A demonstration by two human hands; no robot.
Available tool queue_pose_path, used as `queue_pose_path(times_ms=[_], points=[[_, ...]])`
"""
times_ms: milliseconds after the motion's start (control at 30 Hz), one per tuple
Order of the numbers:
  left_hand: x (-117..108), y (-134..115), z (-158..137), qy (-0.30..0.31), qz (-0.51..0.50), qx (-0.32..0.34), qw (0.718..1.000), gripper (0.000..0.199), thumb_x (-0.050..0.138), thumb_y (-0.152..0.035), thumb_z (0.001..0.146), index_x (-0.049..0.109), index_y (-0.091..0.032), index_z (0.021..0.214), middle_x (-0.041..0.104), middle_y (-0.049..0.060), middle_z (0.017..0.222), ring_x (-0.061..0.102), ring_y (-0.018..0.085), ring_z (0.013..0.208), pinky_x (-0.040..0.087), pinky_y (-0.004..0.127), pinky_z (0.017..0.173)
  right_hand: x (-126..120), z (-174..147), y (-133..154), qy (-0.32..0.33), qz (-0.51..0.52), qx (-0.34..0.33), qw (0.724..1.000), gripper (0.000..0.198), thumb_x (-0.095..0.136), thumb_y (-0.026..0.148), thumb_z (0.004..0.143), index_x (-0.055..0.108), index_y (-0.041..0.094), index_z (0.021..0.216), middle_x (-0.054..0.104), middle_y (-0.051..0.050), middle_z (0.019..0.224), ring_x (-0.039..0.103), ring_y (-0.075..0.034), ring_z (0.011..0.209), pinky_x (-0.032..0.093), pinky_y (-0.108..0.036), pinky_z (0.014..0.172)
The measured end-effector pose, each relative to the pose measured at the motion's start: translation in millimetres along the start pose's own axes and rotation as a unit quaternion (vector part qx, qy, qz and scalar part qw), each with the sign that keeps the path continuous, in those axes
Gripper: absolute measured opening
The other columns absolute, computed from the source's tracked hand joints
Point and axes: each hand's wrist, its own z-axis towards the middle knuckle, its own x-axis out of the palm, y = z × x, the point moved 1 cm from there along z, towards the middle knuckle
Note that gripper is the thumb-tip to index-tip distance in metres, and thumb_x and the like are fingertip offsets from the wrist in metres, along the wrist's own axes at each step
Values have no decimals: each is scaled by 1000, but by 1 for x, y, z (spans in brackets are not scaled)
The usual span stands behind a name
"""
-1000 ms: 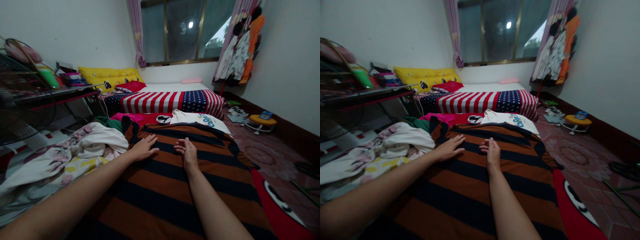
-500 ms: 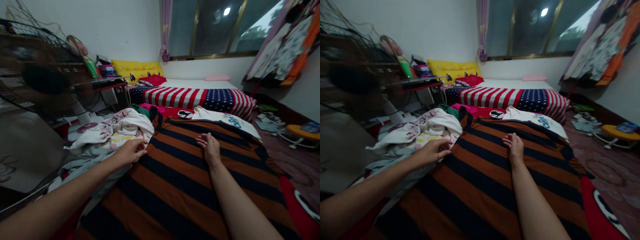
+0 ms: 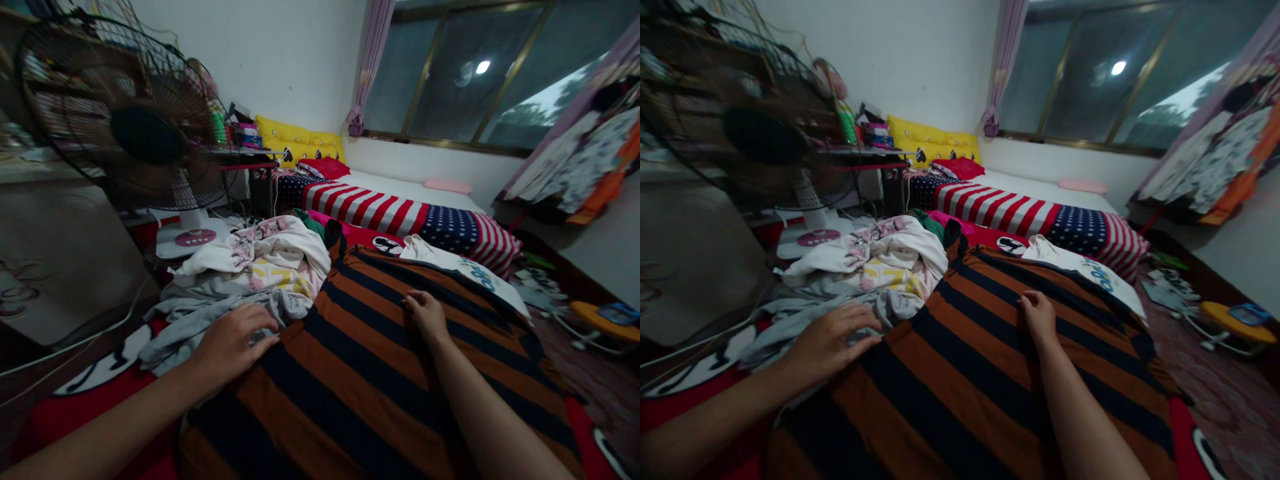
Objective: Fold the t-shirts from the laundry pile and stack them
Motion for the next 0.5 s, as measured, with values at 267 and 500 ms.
queue_pose_path(times_ms=[267, 500], points=[[-2, -5, -16, 141, 83, -105, 981, 22, 65, -43, 75, 66, -25, 88, 67, 2, 89, 63, 24, 85, 41, 33, 70, 55, 41, 74, 107, -160, -24, 981, 27, 68, 27, 74, 66, 11, 96, 66, -4, 64, 61, -16, 55, 48, -27, 57], [4, -10, -16, 171, 12, -86, 981, 9, 59, -22, 76, 61, -22, 85, 63, 2, 92, 60, 20, 88, 39, 29, 73, 151, 20, 151, 111, -261, -220, 933, 76, 61, 26, 80, 26, 25, 148, 54, -13, 124, 60, -27, 107, 47, -38, 90]])
